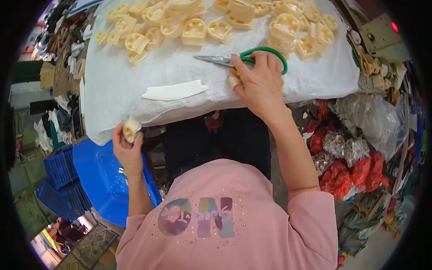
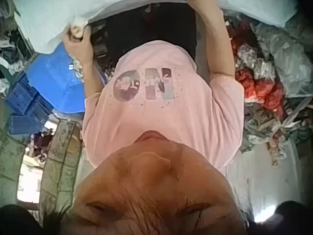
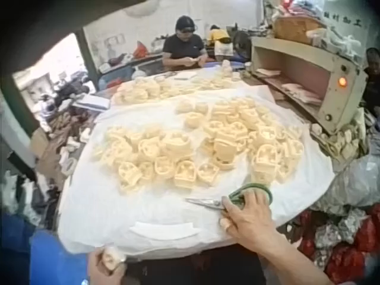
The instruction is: The recorder is trimming excess material from small plastic shoe heel or toe components using scissors.
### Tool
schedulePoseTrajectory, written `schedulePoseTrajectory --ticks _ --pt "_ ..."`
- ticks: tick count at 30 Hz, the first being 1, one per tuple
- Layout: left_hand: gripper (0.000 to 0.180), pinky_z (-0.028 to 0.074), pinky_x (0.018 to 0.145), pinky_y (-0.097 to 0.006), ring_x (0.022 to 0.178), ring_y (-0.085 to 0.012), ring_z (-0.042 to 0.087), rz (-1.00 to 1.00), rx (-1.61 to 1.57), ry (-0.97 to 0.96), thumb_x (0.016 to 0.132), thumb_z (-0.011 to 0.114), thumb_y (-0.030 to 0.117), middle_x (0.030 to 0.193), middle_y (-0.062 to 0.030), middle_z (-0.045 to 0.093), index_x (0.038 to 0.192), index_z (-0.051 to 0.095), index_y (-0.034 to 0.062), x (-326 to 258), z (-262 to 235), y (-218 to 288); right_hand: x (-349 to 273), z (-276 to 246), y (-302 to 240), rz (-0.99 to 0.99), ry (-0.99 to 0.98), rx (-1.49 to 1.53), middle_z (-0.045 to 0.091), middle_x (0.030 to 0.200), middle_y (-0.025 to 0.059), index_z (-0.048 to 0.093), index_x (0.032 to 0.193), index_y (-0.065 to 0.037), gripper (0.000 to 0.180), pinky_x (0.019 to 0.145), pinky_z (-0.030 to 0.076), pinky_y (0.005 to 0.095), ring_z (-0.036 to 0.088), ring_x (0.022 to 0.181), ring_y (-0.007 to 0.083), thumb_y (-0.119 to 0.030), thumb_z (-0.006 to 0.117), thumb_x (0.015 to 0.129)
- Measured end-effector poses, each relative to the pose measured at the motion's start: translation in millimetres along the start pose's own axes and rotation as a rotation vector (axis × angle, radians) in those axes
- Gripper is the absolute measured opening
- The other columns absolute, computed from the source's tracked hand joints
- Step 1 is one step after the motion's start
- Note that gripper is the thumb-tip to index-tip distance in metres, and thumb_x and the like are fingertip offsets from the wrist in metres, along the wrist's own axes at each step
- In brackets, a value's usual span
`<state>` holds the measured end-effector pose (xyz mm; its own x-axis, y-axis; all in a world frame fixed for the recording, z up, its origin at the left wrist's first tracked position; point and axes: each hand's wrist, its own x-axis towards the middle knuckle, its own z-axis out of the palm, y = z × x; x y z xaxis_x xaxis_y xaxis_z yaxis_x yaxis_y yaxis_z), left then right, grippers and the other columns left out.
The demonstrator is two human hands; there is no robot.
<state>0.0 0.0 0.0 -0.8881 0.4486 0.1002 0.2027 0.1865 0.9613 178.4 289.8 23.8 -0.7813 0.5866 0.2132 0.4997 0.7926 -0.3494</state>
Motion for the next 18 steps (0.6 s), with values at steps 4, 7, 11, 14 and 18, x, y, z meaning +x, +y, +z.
schedulePoseTrajectory --ticks 4,7,11,14,18 --pt "0.053 0.041 0.090 -0.035 0.101 -0.0246 0.052 -0.124 0.468 0.361 0.071 0.071 0.002 0.113 -0.0167 0.052 0.118 0.047 -0.0028 -26.4 -84.6 -62.0 2.2 2.8 -17.1 -0.038 0.137 -0.192 0.049 0.116 0.0151 0.063 0.110 -0.012 0.040 0.091 0.032 0.0455 0.042 0.109 0.0332 -0.021 0.070 0.072" --pt "0.055 0.038 0.093 -0.039 0.104 -0.0307 0.049 -0.241 0.817 0.459 0.069 0.072 0.008 0.112 -0.0203 0.052 0.118 0.049 -0.0026 -72.0 -144.0 -121.6 6.2 1.5 -36.9 -0.126 0.196 -0.124 0.050 0.117 0.0114 0.064 0.106 -0.012 0.035 0.089 0.033 0.0450 0.042 0.108 0.0322 -0.016 0.070 0.072" --pt "0.059 0.033 0.097 -0.042 0.111 -0.0345 0.043 -0.516 0.947 0.432 0.073 0.069 0.017 0.114 -0.0219 0.048 0.125 0.047 -0.0009 -97.8 -166.1 -151.3 12.5 16.5 -70.6 -0.337 0.104 0.090 0.052 0.113 0.0067 0.064 0.096 -0.010 0.028 0.089 0.034 0.0429 0.044 0.107 0.0287 -0.016 0.071 0.069" --pt "0.060 0.031 0.098 -0.044 0.115 -0.0343 0.038 -0.528 1.089 0.615 0.075 0.068 0.020 0.120 -0.0210 0.045 0.128 0.046 0.0007 -78.4 -138.3 -124.8 18.1 32.5 -95.1 -0.417 0.068 0.217 0.054 0.106 0.0077 0.063 0.093 -0.006 0.028 0.084 0.039 0.0397 0.047 0.101 0.0271 -0.016 0.071 0.068" --pt "0.056 0.031 0.098 -0.044 0.117 -0.0335 0.036 -0.181 1.032 0.542 0.077 0.066 0.017 0.124 -0.0194 0.042 0.127 0.047 0.0029 -40.8 -115.8 -82.3 28.6 55.9 -107.7 -0.443 -0.031 0.175 0.053 0.088 0.0091 0.058 0.077 -0.002 0.013 0.078 0.044 0.0337 0.048 0.086 0.0261 -0.008 0.065 0.067"
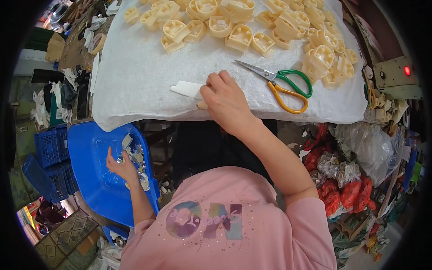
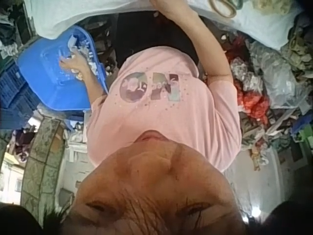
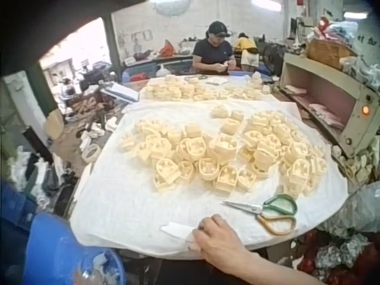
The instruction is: The recorder is trimming excess material from small plastic shoe heel or toe components using scissors.
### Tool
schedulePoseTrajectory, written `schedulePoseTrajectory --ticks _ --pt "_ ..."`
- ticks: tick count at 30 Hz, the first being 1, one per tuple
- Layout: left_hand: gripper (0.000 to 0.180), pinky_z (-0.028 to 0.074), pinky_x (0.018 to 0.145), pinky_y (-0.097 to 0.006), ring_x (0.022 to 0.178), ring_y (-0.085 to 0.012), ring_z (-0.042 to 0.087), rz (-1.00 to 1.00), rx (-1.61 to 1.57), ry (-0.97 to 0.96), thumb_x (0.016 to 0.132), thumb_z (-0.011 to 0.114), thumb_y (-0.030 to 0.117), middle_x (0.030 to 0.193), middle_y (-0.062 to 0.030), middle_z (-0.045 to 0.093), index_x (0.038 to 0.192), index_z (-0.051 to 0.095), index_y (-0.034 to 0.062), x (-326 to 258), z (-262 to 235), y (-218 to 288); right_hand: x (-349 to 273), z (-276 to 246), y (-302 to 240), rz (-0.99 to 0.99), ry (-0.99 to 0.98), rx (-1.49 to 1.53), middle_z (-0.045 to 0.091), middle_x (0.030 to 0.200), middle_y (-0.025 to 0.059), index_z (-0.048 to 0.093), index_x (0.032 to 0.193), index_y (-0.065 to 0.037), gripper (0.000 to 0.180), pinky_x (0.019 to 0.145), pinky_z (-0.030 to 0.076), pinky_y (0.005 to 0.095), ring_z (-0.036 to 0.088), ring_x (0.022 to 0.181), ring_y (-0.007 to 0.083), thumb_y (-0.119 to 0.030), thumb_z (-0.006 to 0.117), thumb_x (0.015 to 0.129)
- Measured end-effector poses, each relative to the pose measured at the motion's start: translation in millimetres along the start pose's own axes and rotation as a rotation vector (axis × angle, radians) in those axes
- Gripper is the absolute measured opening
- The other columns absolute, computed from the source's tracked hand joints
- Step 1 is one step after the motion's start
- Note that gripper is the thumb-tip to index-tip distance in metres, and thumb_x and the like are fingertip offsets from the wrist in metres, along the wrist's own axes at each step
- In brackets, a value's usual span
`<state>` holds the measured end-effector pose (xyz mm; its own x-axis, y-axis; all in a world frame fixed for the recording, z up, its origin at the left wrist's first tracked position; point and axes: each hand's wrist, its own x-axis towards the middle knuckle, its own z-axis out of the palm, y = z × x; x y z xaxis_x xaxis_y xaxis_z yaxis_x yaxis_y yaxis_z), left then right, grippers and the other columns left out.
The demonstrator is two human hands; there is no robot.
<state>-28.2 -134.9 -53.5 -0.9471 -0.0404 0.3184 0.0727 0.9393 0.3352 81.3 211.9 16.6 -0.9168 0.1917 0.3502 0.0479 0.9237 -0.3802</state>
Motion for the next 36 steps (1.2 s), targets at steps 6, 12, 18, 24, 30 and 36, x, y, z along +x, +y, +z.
schedulePoseTrajectory --ticks 6,12,18,24,30,36 --pt "0.031 0.041 0.082 -0.031 0.096 -0.0215 0.052 0.208 -0.659 -0.188 0.079 0.060 0.003 0.104 -0.0104 0.056 0.110 0.058 0.0017 9.0 -15.2 103.0 6.0 -4.0 0.4 -0.019 -0.051 0.012 0.052 0.083 0.0104 0.057 0.077 -0.002 0.006 0.075 0.045 0.0363 0.049 0.085 0.0286 -0.003 0.059 0.071" --pt "0.015 0.049 0.069 -0.024 0.077 -0.0126 0.059 0.349 -1.025 -0.687 0.085 0.056 -0.003 0.087 -0.0080 0.061 0.098 0.063 -0.0023 -21.5 -15.3 168.8 9.1 -5.3 8.2 0.185 -0.011 0.323 0.051 0.084 0.0143 0.055 0.079 -0.001 0.008 0.073 0.043 0.0405 0.049 0.085 0.0333 -0.003 0.059 0.073" --pt "0.047 0.048 0.067 -0.026 0.086 -0.0133 0.059 -0.007 -1.535 -1.331 0.099 0.038 0.029 0.103 -0.0125 0.061 0.130 0.042 -0.0059 -35.9 -9.5 201.0 0.3 -37.5 -32.3 -0.058 0.080 -0.070 0.053 0.095 0.0133 0.055 0.081 -0.003 0.021 0.076 0.043 0.0398 0.051 0.090 0.0325 -0.007 0.064 0.063" --pt "0.044 0.048 0.062 -0.025 0.077 -0.0125 0.057 -0.298 -1.658 -1.210 0.101 0.034 0.028 0.095 -0.0093 0.059 0.131 0.043 -0.0027 -35.0 -19.8 222.1 -1.9 -42.2 -44.6 -0.202 0.006 -0.022 0.052 0.108 0.0094 0.058 0.088 -0.004 0.027 0.080 0.041 0.0404 0.052 0.094 0.0294 -0.010 0.067 0.063" --pt "0.043 0.047 0.060 -0.027 0.075 -0.0155 0.058 -0.265 -1.773 -1.247 0.100 0.034 0.025 0.092 -0.0117 0.060 0.129 0.042 -0.0057 -24.0 -13.8 221.6 -4.1 -57.9 -13.6 0.004 0.137 0.188 0.055 0.104 0.0125 0.058 0.098 -0.003 0.026 0.080 0.042 0.0394 0.053 0.094 0.0316 -0.005 0.067 0.073" --pt "0.041 0.045 0.053 -0.028 0.068 -0.0182 0.059 -0.362 -1.708 -1.190 0.100 0.036 0.025 0.087 -0.0132 0.060 0.122 0.045 -0.0079 -16.0 -5.6 227.0 -0.8 -59.5 38.1 0.272 0.281 0.293 0.056 0.101 0.0152 0.058 0.101 -0.001 0.025 0.080 0.045 0.0381 0.054 0.094 0.0335 -0.002 0.064 0.076"
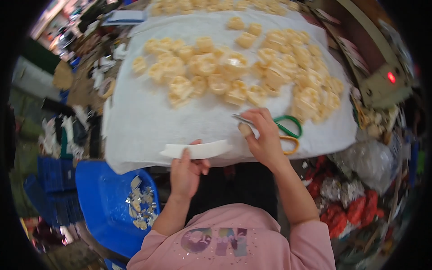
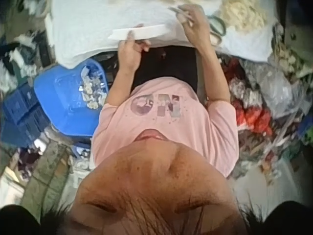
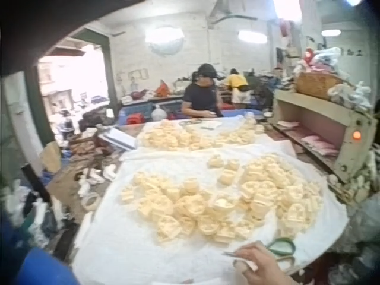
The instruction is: The recorder is trimming excess material from small plastic shoe heel or toe components using scissors.
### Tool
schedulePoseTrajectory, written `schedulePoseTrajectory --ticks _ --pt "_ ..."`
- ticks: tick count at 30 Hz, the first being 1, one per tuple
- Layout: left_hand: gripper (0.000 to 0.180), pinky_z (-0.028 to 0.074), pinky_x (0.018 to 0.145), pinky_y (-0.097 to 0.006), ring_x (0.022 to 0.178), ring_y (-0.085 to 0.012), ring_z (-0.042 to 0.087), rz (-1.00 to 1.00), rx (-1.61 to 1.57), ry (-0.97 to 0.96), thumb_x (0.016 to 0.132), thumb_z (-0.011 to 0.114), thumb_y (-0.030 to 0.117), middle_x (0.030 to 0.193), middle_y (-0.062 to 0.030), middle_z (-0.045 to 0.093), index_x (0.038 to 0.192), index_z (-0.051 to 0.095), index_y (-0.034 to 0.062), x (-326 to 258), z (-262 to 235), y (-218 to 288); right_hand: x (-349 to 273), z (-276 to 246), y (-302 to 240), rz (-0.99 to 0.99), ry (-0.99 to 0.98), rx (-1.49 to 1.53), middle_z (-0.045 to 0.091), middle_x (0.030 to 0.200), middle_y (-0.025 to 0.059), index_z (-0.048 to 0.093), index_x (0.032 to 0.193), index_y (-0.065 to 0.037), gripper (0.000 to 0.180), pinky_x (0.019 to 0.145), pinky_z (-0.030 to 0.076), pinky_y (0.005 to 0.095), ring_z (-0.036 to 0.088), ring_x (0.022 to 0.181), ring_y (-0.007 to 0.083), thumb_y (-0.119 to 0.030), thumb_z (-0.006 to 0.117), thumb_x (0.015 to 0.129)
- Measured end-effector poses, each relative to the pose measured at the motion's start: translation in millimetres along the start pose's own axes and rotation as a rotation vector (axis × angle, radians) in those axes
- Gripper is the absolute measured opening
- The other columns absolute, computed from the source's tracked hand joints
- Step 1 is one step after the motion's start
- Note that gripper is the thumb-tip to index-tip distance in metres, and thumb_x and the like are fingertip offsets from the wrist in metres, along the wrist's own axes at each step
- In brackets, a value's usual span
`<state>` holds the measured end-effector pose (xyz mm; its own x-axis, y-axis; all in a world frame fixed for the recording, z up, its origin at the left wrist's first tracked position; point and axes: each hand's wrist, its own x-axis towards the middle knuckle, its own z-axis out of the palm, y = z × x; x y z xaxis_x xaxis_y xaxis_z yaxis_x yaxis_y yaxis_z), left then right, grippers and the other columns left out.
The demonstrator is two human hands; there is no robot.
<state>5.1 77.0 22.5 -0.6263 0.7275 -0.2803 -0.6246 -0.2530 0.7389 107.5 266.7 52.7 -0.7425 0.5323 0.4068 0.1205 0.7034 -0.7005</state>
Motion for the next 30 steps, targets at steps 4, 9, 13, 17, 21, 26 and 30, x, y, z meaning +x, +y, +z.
schedulePoseTrajectory --ticks 4,9,13,17,21,26,30 --pt "0.041 0.044 0.052 -0.028 0.067 -0.0175 0.058 -0.006 0.011 0.039 0.099 0.038 0.025 0.086 -0.0134 0.060 0.120 0.047 -0.0086 2.7 2.7 -2.0 5.7 -7.2 29.9 0.097 0.090 -0.031 0.057 0.102 0.0142 0.058 0.101 -0.001 0.025 0.084 0.044 0.0375 0.053 0.098 0.0323 -0.001 0.062 0.076" --pt "0.041 0.045 0.053 -0.027 0.067 -0.0172 0.057 0.013 0.037 0.041 0.099 0.038 0.026 0.087 -0.0138 0.060 0.119 0.048 -0.0092 7.4 5.8 -2.4 13.1 -14.0 35.7 0.079 0.088 -0.182 0.057 0.106 0.0134 0.058 0.105 -0.001 0.031 0.088 0.043 0.0372 0.051 0.103 0.0311 0.001 0.063 0.074" --pt "0.041 0.045 0.053 -0.027 0.067 -0.0169 0.057 0.025 0.039 0.033 0.099 0.038 0.026 0.086 -0.0138 0.060 0.119 0.048 -0.0091 9.2 5.1 -1.5 25.3 -18.5 42.6 0.007 -0.014 -0.335 0.058 0.108 0.0130 0.058 0.109 -0.001 0.040 0.093 0.041 0.0382 0.049 0.108 0.0306 0.004 0.060 0.069" --pt "0.041 0.044 0.054 -0.027 0.066 -0.0167 0.057 0.027 0.055 0.053 0.099 0.039 0.026 0.086 -0.0139 0.060 0.117 0.049 -0.0095 8.1 5.4 -1.9 27.6 -17.1 52.4 0.053 0.000 -0.465 0.058 0.110 0.0126 0.058 0.110 -0.001 0.043 0.092 0.041 0.0397 0.049 0.108 0.0306 0.002 0.059 0.067" --pt "0.041 0.044 0.054 -0.027 0.066 -0.0167 0.057 0.026 0.069 0.059 0.098 0.040 0.026 0.086 -0.0141 0.060 0.116 0.050 -0.0100 6.8 4.8 -1.7 26.7 -10.1 56.1 0.146 0.025 -0.657 0.057 0.110 0.0123 0.061 0.107 -0.002 0.043 0.087 0.041 0.0390 0.050 0.102 0.0295 -0.003 0.063 0.064" --pt "0.041 0.045 0.055 -0.027 0.066 -0.0166 0.057 0.018 0.096 0.070 0.098 0.040 0.025 0.085 -0.0140 0.060 0.115 0.051 -0.0101 7.5 4.4 -1.7 29.4 -5.6 60.6 0.179 0.056 -0.613 0.057 0.103 0.0118 0.062 0.101 -0.004 0.040 0.084 0.041 0.0399 0.050 0.098 0.0291 -0.005 0.066 0.061" --pt "0.040 0.045 0.056 -0.027 0.067 -0.0164 0.057 0.017 0.110 0.072 0.098 0.040 0.024 0.085 -0.0138 0.060 0.115 0.051 -0.0101 7.6 3.6 -2.1 29.3 -7.5 60.4 0.189 0.105 -0.534 0.055 0.102 0.0121 0.061 0.101 -0.004 0.042 0.085 0.041 0.0397 0.048 0.099 0.0296 -0.005 0.067 0.060"
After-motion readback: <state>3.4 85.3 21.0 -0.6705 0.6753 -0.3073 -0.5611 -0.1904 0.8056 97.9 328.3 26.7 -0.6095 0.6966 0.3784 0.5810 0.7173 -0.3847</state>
